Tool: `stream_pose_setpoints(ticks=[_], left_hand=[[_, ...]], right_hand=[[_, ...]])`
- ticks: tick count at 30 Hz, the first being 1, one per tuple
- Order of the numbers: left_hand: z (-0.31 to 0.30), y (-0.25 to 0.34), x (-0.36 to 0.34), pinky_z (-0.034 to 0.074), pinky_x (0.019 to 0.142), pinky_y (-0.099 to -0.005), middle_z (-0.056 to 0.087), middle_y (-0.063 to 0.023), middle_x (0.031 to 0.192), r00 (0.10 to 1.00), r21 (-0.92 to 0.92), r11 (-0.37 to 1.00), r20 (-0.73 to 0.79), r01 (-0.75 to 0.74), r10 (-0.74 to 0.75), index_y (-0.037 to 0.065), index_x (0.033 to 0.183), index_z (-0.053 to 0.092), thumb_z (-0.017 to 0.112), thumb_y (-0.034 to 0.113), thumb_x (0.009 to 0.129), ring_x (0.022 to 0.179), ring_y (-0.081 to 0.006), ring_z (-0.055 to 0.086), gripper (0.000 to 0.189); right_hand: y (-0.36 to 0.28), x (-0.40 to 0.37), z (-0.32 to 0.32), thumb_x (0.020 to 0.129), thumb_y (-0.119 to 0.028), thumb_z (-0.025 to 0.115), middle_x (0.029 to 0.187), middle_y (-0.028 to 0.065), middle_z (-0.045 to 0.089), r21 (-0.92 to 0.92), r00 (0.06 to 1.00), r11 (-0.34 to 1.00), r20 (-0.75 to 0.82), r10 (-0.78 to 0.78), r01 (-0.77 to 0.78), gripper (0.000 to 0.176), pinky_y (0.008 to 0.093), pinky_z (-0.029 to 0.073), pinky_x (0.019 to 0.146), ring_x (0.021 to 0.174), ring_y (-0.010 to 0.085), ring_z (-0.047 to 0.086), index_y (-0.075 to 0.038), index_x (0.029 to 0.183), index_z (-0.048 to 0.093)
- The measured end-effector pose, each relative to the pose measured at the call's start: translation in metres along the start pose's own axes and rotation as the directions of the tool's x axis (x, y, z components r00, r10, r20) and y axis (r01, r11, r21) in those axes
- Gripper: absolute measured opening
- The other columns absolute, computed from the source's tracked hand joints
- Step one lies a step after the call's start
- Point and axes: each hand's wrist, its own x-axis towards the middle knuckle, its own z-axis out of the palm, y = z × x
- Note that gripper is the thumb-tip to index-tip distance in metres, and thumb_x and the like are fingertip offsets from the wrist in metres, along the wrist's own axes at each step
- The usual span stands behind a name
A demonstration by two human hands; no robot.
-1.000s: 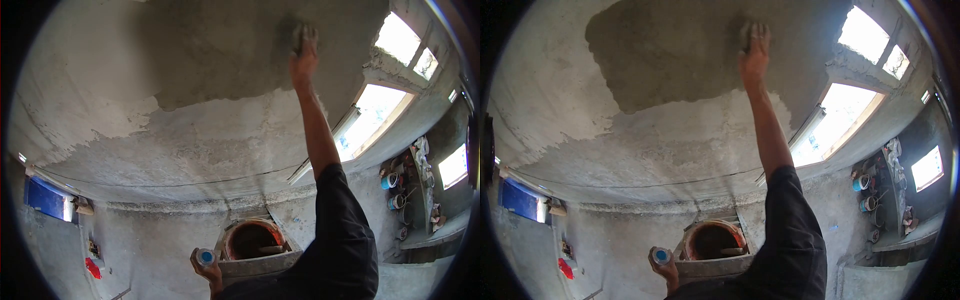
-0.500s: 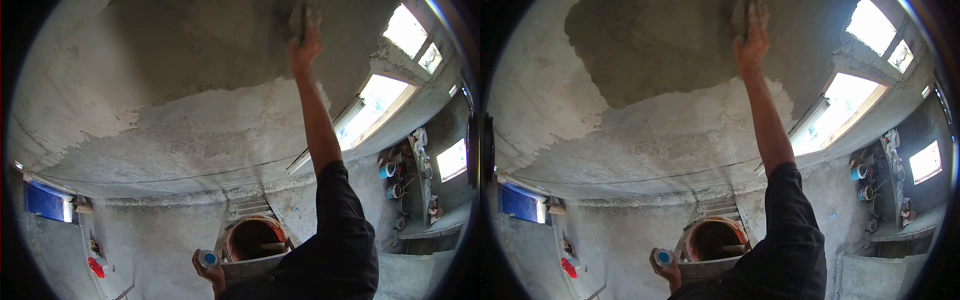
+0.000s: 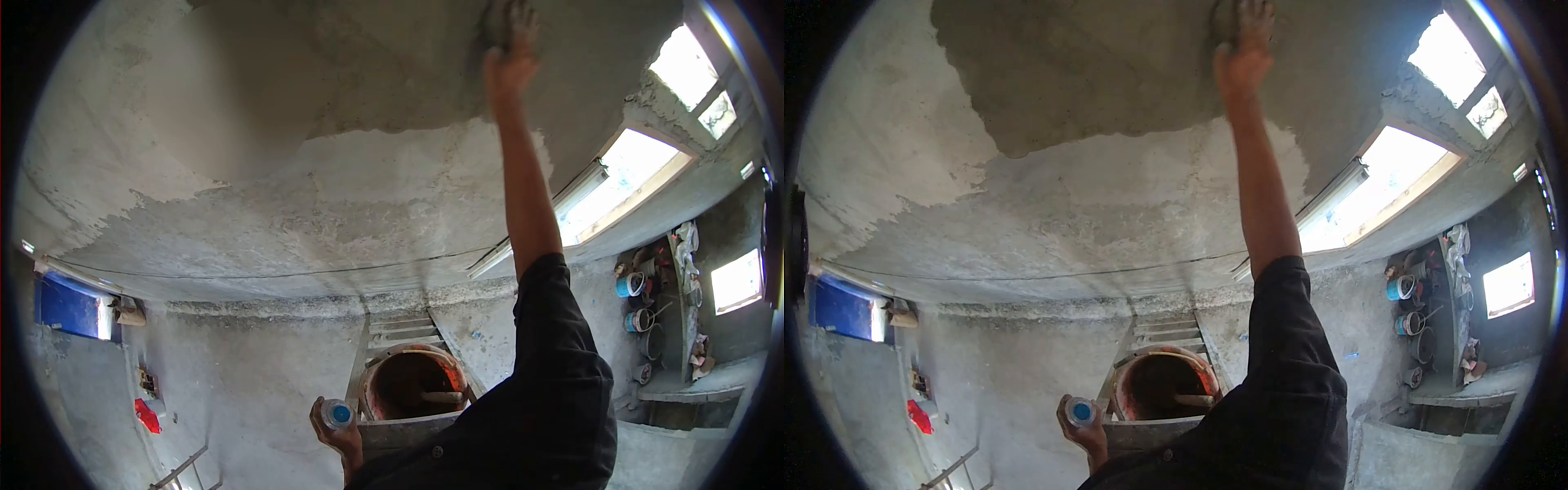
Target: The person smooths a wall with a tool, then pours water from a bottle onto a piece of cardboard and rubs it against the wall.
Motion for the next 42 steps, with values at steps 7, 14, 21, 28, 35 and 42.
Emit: stream_pose_setpoints(ticks=[7,14,21,28,35,42], left_hand=[[0.001,0.002,0.001,0.047,0.088,-0.0438,0.060,-0.0174,0.109,1.000,0.006,1.000,0.016,0.008,-0.008,-0.001,0.112,0.056,0.079,0.004,0.062,0.100,-0.0369,0.058,0.055],[0.000,0.004,0.001,0.047,0.088,-0.0435,0.060,-0.0173,0.108,0.999,-0.023,0.999,0.005,0.033,-0.032,-0.001,0.112,0.057,0.079,0.005,0.062,0.100,-0.0375,0.058,0.055],[0.001,-0.001,0.001,0.046,0.088,-0.0447,0.060,-0.0177,0.108,1.000,0.007,1.000,0.011,0.006,-0.006,-0.001,0.114,0.055,0.079,0.007,0.061,0.101,-0.0384,0.057,0.059],[0.002,-0.003,0.001,0.046,0.088,-0.0459,0.060,-0.0179,0.109,1.000,-0.009,1.000,0.023,0.019,-0.019,0.000,0.117,0.054,0.080,0.010,0.060,0.101,-0.0397,0.057,0.063],[0.001,0.005,0.003,0.047,0.087,-0.0428,0.060,-0.0169,0.107,0.999,-0.020,0.999,0.006,0.040,-0.040,-0.001,0.111,0.056,0.079,0.005,0.061,0.099,-0.0361,0.058,0.055],[0.004,-0.004,0.002,0.046,0.089,-0.0456,0.059,-0.0177,0.109,1.000,-0.054,0.998,0.021,0.017,-0.016,0.000,0.116,0.054,0.080,0.009,0.058,0.101,-0.0390,0.057,0.065]], right_hand=[[-0.082,-0.109,-0.043,0.061,0.006,0.059,0.137,0.0164,0.048,0.226,0.885,0.974,0.456,-0.095,-0.012,0.078,0.0382,0.046,0.098,0.129,0.0329,0.043,-0.014,0.135,0.049],[-0.056,0.016,-0.043,0.063,0.007,0.047,0.122,0.0234,0.059,0.349,0.951,0.915,-0.150,0.269,-0.204,0.063,0.0354,0.046,0.096,0.113,0.0335,0.059,0.004,0.125,0.054],[-0.077,-0.070,-0.026,0.057,0.012,0.055,0.138,0.0221,0.044,0.249,0.939,0.964,0.343,0.005,-0.096,0.079,0.0405,0.041,0.103,0.131,0.0365,0.038,-0.007,0.134,0.049],[-0.075,-0.020,-0.061,0.063,0.010,0.050,0.131,0.0220,0.052,0.417,0.870,0.773,0.105,0.481,-0.478,0.067,0.0403,0.041,0.103,0.127,0.0378,0.044,-0.002,0.129,0.052],[-0.060,-0.004,-0.016,0.060,0.005,0.058,0.130,0.0188,0.053,0.084,1.000,0.996,0.019,0.023,-0.024,0.067,0.0421,0.041,0.104,0.124,0.0361,0.048,-0.003,0.127,0.055],[-0.111,-0.082,-0.052,0.063,0.007,0.055,0.125,0.0190,0.058,0.162,0.924,0.946,0.311,0.222,-0.282,0.060,0.0385,0.042,0.102,0.121,0.0339,0.051,-0.001,0.123,0.058]])
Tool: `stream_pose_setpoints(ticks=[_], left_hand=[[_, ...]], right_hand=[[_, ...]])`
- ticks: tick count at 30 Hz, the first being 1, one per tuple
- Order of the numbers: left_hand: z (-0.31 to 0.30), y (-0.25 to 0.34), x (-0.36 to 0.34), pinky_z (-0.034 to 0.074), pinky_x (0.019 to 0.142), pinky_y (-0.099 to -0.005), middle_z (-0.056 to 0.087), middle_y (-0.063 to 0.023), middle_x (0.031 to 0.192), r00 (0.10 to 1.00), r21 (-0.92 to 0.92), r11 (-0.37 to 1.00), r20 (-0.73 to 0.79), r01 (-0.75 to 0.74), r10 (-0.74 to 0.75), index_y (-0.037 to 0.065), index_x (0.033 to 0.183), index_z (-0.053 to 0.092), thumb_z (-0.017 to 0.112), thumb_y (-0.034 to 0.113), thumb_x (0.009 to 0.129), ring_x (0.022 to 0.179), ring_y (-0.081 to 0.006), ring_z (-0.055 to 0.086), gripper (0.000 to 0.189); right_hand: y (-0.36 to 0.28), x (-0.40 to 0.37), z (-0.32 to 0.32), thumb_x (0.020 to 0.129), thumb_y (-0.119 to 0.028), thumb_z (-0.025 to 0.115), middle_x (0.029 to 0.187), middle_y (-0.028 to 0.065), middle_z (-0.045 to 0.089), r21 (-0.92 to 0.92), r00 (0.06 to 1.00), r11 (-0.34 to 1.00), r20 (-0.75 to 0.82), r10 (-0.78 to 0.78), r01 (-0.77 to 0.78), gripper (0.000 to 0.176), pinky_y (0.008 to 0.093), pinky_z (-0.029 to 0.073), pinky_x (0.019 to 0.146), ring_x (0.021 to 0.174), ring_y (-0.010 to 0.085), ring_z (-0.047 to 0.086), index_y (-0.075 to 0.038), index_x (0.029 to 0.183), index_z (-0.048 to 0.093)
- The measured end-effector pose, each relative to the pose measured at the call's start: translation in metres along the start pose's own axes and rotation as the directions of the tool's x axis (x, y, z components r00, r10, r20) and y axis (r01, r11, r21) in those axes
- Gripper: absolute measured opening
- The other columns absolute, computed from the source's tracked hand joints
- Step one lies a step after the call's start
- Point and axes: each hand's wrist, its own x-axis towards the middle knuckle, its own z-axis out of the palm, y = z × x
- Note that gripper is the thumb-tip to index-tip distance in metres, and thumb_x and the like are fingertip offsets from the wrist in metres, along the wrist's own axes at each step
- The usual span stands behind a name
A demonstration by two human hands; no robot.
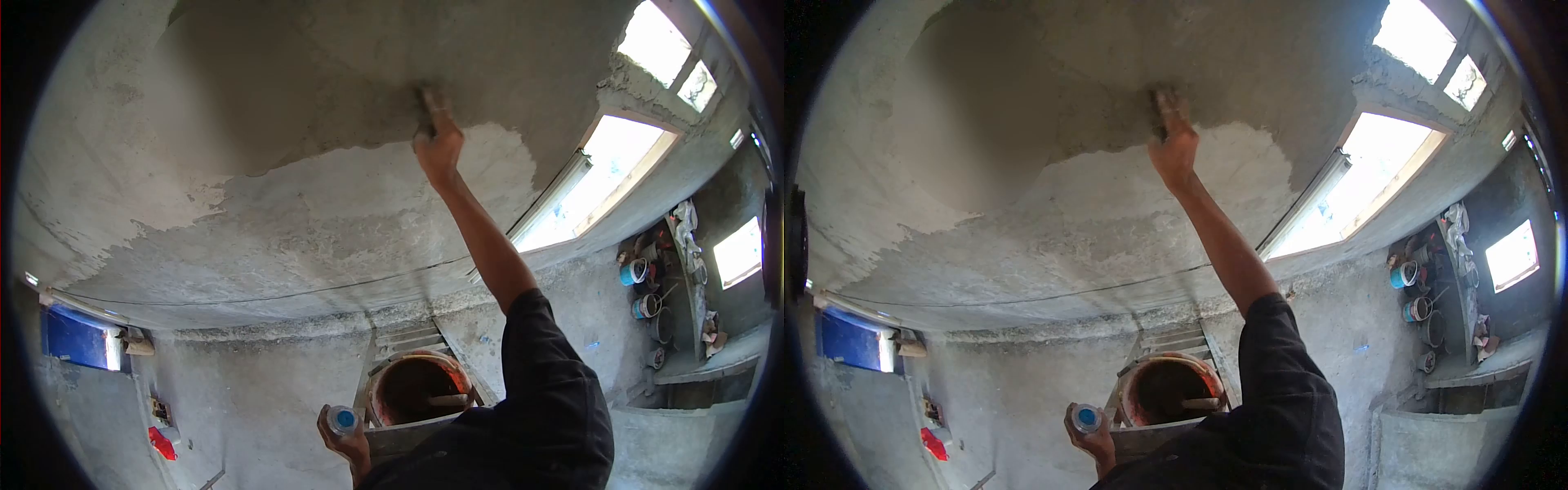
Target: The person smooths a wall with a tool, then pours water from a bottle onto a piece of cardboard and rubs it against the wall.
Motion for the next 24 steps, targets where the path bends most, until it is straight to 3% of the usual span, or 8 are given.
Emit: stream_pose_setpoints(ticks=[1,5,12,15,19,21,22,24], left_hand=[[-0.001,-0.001,-0.001,0.046,0.089,-0.0455,0.059,-0.0177,0.109,1.000,0.020,1.000,0.001,-0.016,0.016,0.000,0.116,0.054,0.080,0.009,0.057,0.101,-0.0390,0.057,0.065],[-0.001,0.001,0.000,0.046,0.088,-0.0454,0.060,-0.0179,0.108,1.000,0.038,0.999,-0.013,-0.013,0.014,0.000,0.116,0.054,0.080,0.009,0.057,0.100,-0.0390,0.058,0.065],[-0.002,0.007,0.003,0.046,0.090,-0.0424,0.060,-0.0167,0.108,1.000,0.020,1.000,-0.018,0.006,-0.006,-0.002,0.112,0.056,0.078,0.004,0.061,0.101,-0.0354,0.058,0.056],[-0.004,0.009,0.002,0.046,0.090,-0.0426,0.060,-0.0168,0.108,1.000,0.031,1.000,-0.012,0.005,-0.004,-0.002,0.112,0.056,0.078,0.004,0.061,0.101,-0.0355,0.058,0.056],[-0.001,0.001,0.000,0.046,0.089,-0.0453,0.060,-0.0179,0.108,1.000,0.037,0.999,-0.005,-0.015,0.015,-0.001,0.115,0.055,0.078,0.005,0.058,0.100,-0.0391,0.057,0.062],[-0.001,0.001,0.001,0.046,0.089,-0.0454,0.060,-0.0178,0.108,1.000,0.036,0.999,-0.009,-0.007,0.008,-0.001,0.115,0.055,0.078,0.005,0.058,0.100,-0.0391,0.058,0.061],[-0.001,0.002,0.001,0.046,0.089,-0.0454,0.060,-0.0177,0.108,1.000,0.035,0.999,-0.015,0.003,-0.003,-0.001,0.114,0.055,0.078,0.005,0.058,0.101,-0.0390,0.058,0.061],[-0.001,0.002,0.001,0.046,0.089,-0.0455,0.060,-0.0179,0.108,1.000,0.037,0.999,-0.014,-0.008,0.008,-0.001,0.114,0.055,0.078,0.005,0.058,0.101,-0.0391,0.058,0.061]], right_hand=[[-0.008,0.006,-0.006,0.064,0.006,0.054,0.124,0.0193,0.058,0.120,0.974,0.972,-0.081,0.211,-0.200,0.057,0.0377,0.043,0.101,0.119,0.0333,0.053,0.002,0.121,0.059],[0.004,0.091,-0.029,0.063,0.004,0.054,0.130,0.0207,0.054,0.098,0.878,0.984,-0.470,-0.087,0.150,0.063,0.0392,0.042,0.101,0.123,0.0379,0.049,0.001,0.126,0.055],[0.034,0.047,0.013,0.061,0.006,0.058,0.132,0.0194,0.052,-0.174,0.921,0.928,-0.154,-0.357,0.331,0.066,0.0399,0.042,0.102,0.124,0.0370,0.047,0.001,0.127,0.054],[0.022,0.011,0.005,0.062,0.005,0.056,0.128,0.0192,0.056,-0.065,0.974,0.972,0.022,-0.224,0.225,0.061,0.0393,0.042,0.101,0.123,0.0344,0.050,0.001,0.123,0.057],[0.003,0.070,-0.027,0.065,0.004,0.051,0.119,0.0197,0.062,0.372,0.887,0.918,-0.367,0.279,-0.135,0.052,0.0379,0.040,0.104,0.121,0.0326,0.052,0.002,0.116,0.062],[0.028,0.117,-0.036,0.063,0.004,0.053,0.120,0.0213,0.061,0.091,0.814,0.971,-0.566,-0.133,0.221,0.054,0.0389,0.040,0.103,0.121,0.0361,0.052,0.000,0.116,0.063],[0.035,0.123,-0.030,0.063,0.004,0.053,0.120,0.0213,0.061,0.089,0.813,0.971,-0.567,-0.133,0.221,0.054,0.0389,0.040,0.103,0.121,0.0361,0.052,0.000,0.116,0.063],[0.047,0.122,-0.019,0.062,0.005,0.052,0.127,0.0209,0.056,-0.222,0.892,0.935,-0.303,-0.336,0.277,0.064,0.0399,0.039,0.104,0.124,0.0340,0.049,-0.004,0.126,0.058]])
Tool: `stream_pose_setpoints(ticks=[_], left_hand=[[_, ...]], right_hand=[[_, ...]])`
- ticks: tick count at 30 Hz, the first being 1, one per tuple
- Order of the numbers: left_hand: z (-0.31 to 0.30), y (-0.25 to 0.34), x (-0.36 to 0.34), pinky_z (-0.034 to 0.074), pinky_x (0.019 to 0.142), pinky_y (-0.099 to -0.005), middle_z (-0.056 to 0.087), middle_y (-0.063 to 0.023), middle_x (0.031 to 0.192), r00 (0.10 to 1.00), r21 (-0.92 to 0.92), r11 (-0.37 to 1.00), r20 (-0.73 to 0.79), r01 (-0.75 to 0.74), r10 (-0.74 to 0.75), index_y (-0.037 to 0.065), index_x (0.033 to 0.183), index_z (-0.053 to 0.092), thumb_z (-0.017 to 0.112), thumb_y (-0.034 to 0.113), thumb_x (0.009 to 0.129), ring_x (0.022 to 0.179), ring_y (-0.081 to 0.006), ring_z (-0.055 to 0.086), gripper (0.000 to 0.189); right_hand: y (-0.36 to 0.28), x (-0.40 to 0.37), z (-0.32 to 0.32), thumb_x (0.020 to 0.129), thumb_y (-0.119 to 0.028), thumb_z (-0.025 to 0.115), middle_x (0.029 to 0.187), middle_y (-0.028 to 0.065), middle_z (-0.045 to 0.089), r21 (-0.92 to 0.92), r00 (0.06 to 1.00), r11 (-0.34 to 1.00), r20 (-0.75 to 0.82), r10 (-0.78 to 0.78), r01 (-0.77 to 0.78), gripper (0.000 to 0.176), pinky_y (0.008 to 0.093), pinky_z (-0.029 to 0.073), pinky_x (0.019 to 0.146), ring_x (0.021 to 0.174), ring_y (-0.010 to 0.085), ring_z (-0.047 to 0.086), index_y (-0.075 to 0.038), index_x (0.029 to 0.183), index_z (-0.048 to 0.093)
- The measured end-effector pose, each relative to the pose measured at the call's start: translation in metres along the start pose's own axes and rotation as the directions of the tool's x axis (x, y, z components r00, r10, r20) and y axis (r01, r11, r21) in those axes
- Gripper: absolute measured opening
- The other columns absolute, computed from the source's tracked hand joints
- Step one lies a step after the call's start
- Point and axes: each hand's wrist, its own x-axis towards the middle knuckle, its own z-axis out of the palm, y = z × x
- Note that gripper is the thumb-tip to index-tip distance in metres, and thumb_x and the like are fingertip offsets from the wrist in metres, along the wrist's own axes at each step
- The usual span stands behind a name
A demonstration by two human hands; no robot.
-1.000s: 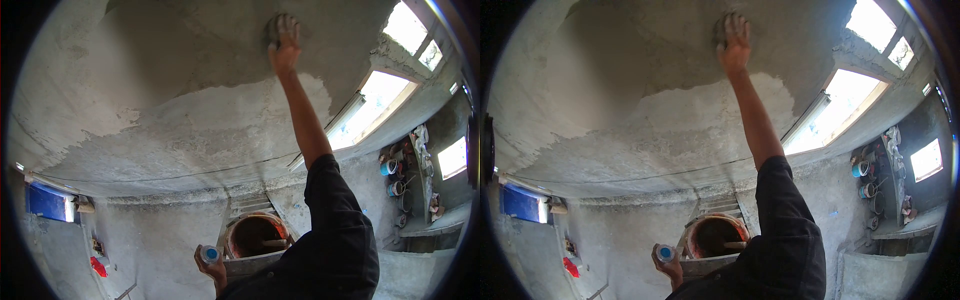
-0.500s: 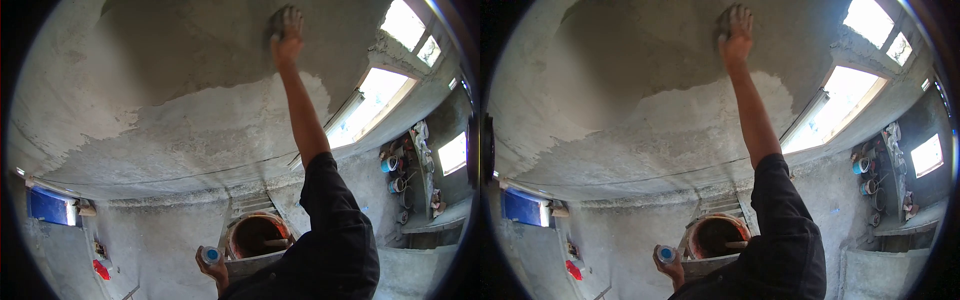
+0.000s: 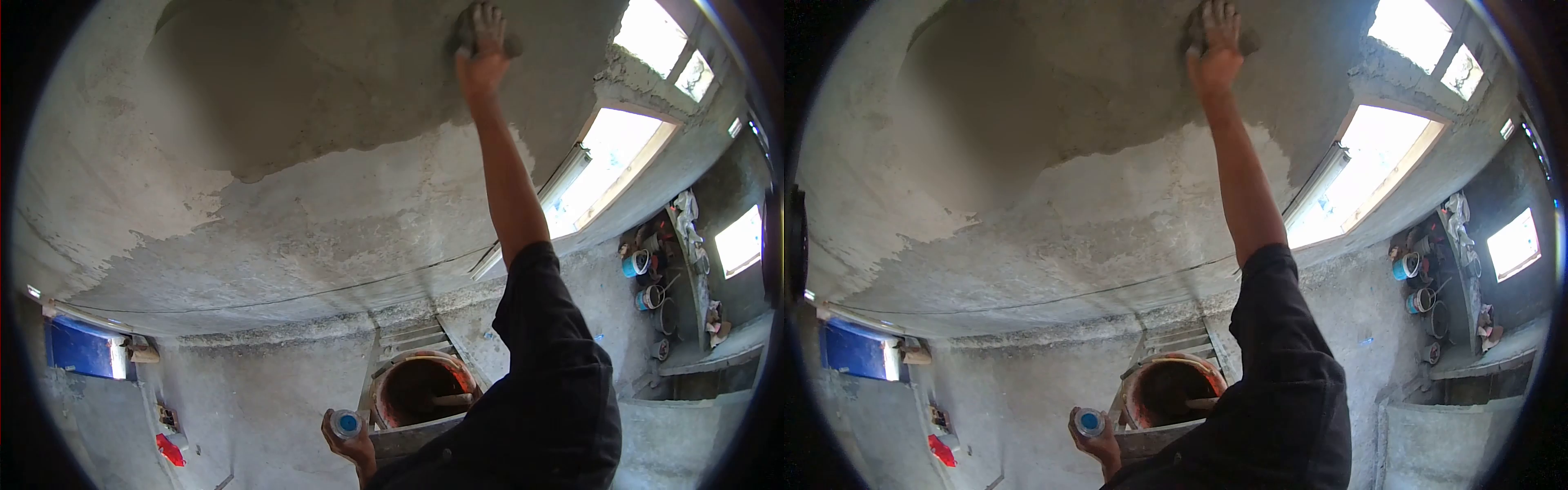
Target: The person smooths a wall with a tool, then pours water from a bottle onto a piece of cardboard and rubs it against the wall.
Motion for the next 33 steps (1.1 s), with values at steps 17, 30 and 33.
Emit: stream_pose_setpoints(ticks=[17,30,33], left_hand=[[-0.002,-0.001,0.002,0.047,0.088,-0.0429,0.060,-0.0178,0.106,0.999,-0.050,0.999,-0.038,-0.020,0.018,-0.004,0.113,0.055,0.078,0.006,0.065,0.098,-0.0357,0.059,0.054],[0.036,0.094,0.085,0.044,0.098,-0.0397,0.050,-0.0142,0.122,0.970,-0.529,0.819,-0.042,-0.223,0.238,-0.003,0.130,0.038,0.075,0.004,0.074,0.112,-0.0272,0.053,0.067],[0.040,0.113,0.090,0.044,0.098,-0.0407,0.050,-0.0132,0.120,0.932,-0.453,0.828,-0.020,-0.332,0.362,-0.001,0.130,0.036,0.077,0.004,0.072,0.112,-0.0260,0.052,0.071]], right_hand=[[0.002,-0.018,-0.015,0.060,0.006,0.058,0.126,0.0175,0.057,0.068,0.990,0.996,0.132,0.050,-0.059,0.062,0.0376,0.044,0.098,0.120,0.0325,0.053,-0.008,0.119,0.063],[0.013,0.018,-0.026,0.063,-0.001,0.065,0.133,0.0171,0.051,0.131,0.938,0.936,0.165,0.305,-0.328,0.066,0.0401,0.043,0.100,0.124,0.0308,0.048,-0.014,0.127,0.057],[0.022,-0.016,-0.017,0.063,-0.001,0.068,0.139,0.0167,0.046,0.003,0.956,0.998,0.287,0.064,-0.067,0.073,0.0401,0.044,0.100,0.128,0.0323,0.044,-0.015,0.133,0.050]])
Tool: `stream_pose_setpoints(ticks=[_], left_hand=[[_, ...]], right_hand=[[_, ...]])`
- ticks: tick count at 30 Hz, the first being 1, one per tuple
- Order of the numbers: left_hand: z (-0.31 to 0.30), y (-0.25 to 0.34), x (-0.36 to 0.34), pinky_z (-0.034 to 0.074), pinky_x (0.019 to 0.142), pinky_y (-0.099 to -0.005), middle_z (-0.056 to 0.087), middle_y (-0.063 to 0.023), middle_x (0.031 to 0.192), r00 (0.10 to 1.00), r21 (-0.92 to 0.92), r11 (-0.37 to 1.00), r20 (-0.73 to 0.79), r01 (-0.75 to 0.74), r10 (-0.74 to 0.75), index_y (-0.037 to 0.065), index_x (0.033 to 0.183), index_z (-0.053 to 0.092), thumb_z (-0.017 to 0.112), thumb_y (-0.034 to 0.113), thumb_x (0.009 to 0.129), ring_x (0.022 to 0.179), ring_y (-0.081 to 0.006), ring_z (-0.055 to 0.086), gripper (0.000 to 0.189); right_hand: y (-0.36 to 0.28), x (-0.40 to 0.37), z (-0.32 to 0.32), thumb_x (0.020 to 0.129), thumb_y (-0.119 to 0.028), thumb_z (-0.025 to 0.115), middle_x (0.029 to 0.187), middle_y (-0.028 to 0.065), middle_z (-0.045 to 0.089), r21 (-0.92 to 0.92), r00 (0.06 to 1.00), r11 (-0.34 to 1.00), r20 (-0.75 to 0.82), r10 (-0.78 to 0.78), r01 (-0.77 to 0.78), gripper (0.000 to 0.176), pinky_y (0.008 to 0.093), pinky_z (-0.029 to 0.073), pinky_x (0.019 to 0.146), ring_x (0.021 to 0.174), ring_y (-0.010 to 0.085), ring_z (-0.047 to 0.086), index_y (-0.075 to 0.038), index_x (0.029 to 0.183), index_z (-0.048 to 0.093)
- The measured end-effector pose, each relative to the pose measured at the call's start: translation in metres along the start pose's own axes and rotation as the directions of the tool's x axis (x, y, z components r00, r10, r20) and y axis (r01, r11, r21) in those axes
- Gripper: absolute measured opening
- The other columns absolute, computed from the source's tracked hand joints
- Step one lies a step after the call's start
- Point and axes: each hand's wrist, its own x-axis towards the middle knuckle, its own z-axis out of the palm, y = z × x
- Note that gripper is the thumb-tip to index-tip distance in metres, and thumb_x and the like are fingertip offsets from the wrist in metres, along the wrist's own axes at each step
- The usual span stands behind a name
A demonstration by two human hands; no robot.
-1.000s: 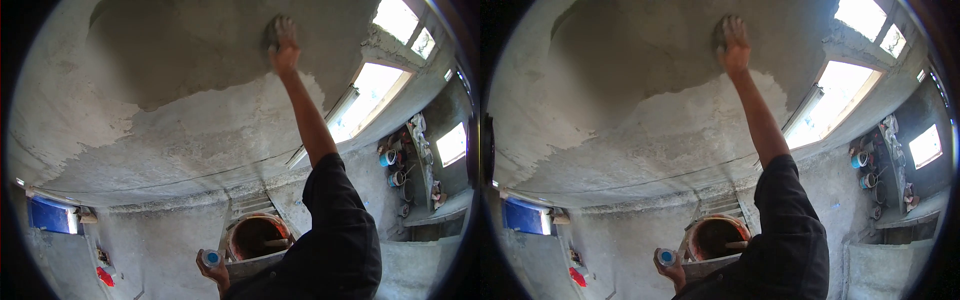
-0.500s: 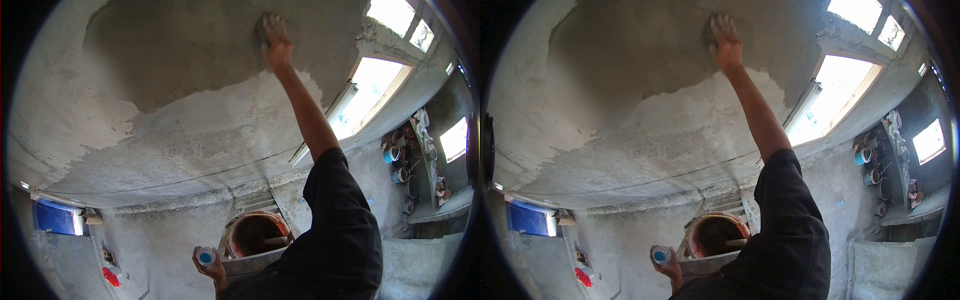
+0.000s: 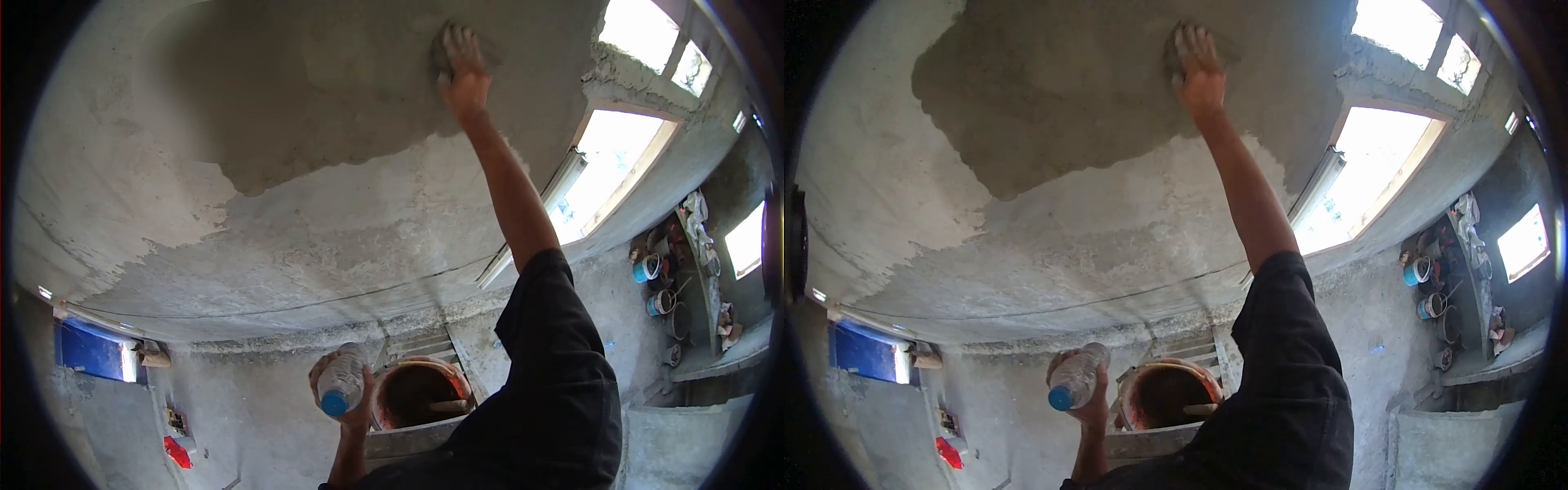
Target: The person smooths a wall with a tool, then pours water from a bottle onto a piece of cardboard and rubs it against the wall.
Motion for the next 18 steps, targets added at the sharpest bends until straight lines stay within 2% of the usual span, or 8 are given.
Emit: stream_pose_setpoints(ticks=[3,5,6,8,10,12,15,18], left_hand=[[0.011,0.001,-0.008,0.045,0.096,-0.0395,0.050,-0.0133,0.118,0.996,-0.183,0.981,0.077,0.060,-0.047,0.003,0.129,0.033,0.080,0.005,0.067,0.110,-0.0244,0.052,0.078],[0.018,0.010,-0.009,0.048,0.090,-0.0390,0.053,-0.0133,0.113,0.995,-0.226,0.970,0.069,0.091,-0.077,0.002,0.124,0.040,0.081,0.005,0.065,0.103,-0.0248,0.056,0.072],[0.021,0.013,-0.009,0.051,0.085,-0.0385,0.056,-0.0134,0.108,0.992,-0.256,0.959,0.052,0.122,-0.112,0.001,0.118,0.047,0.083,0.006,0.063,0.096,-0.0252,0.060,0.066],[0.022,0.009,-0.013,0.051,0.084,-0.0383,0.057,-0.0134,0.107,0.993,-0.216,0.971,0.076,0.100,-0.085,0.001,0.117,0.048,0.083,0.007,0.062,0.094,-0.0252,0.061,0.066],[0.020,0.011,-0.017,0.052,0.082,-0.0381,0.058,-0.0135,0.105,0.992,-0.168,0.982,0.106,0.084,-0.067,0.001,0.116,0.050,0.084,0.008,0.061,0.092,-0.0253,0.061,0.065],[0.022,0.014,-0.017,0.053,0.081,-0.0373,0.059,-0.0137,0.103,0.980,-0.213,0.958,0.097,0.191,-0.174,0.000,0.116,0.051,0.084,0.009,0.061,0.091,-0.0248,0.062,0.065],[0.019,0.012,-0.015,0.053,0.080,-0.0367,0.058,-0.0139,0.104,0.987,-0.131,0.984,0.116,0.123,-0.108,-0.001,0.116,0.050,0.084,0.009,0.061,0.091,-0.0244,0.063,0.065],[0.021,0.011,-0.016,0.053,0.080,-0.0363,0.059,-0.0143,0.103,0.982,-0.197,0.964,0.098,0.177,-0.160,0.000,0.116,0.051,0.084,0.010,0.061,0.091,-0.0244,0.063,0.065]], right_hand=[[-0.006,-0.076,-0.002,0.065,0.002,0.065,0.138,0.0169,0.046,0.097,0.954,0.992,0.281,-0.107,0.083,0.070,0.0406,0.043,0.102,0.129,0.0340,0.042,-0.014,0.132,0.052],[-0.014,-0.111,-0.005,0.065,0.005,0.059,0.135,0.0142,0.051,0.254,0.920,0.951,0.386,0.067,-0.176,0.063,0.0401,0.043,0.102,0.128,0.0318,0.044,-0.012,0.126,0.058],[-0.017,-0.106,-0.011,0.065,0.005,0.059,0.135,0.0142,0.051,0.257,0.921,0.952,0.386,0.059,-0.169,0.063,0.0401,0.043,0.102,0.128,0.0318,0.044,-0.012,0.126,0.058],[-0.033,-0.079,-0.032,0.065,0.008,0.053,0.130,0.0120,0.055,0.130,0.930,0.923,0.107,0.351,-0.363,0.059,0.0395,0.042,0.102,0.126,0.0282,0.048,-0.010,0.120,0.062],[-0.039,-0.030,-0.046,0.063,0.008,0.051,0.131,0.0127,0.055,0.331,0.839,0.772,0.172,0.515,-0.542,0.059,0.0411,0.038,0.105,0.128,0.0298,0.045,-0.009,0.118,0.063],[-0.034,0.010,-0.041,0.062,0.007,0.055,0.130,0.0147,0.055,0.381,0.972,0.909,-0.087,0.217,-0.169,0.061,0.0423,0.036,0.107,0.127,0.0308,0.046,-0.010,0.120,0.062],[-0.022,-0.009,-0.004,0.061,0.007,0.059,0.129,0.0143,0.056,0.119,0.999,0.992,-0.017,-0.028,0.030,0.065,0.0405,0.040,0.105,0.125,0.0314,0.047,-0.012,0.123,0.060],[-0.030,-0.071,0.005,0.060,0.011,0.058,0.126,0.0124,0.058,0.094,0.989,0.993,0.119,-0.086,0.075,0.068,0.0405,0.043,0.103,0.122,0.0340,0.050,-0.012,0.124,0.060]])
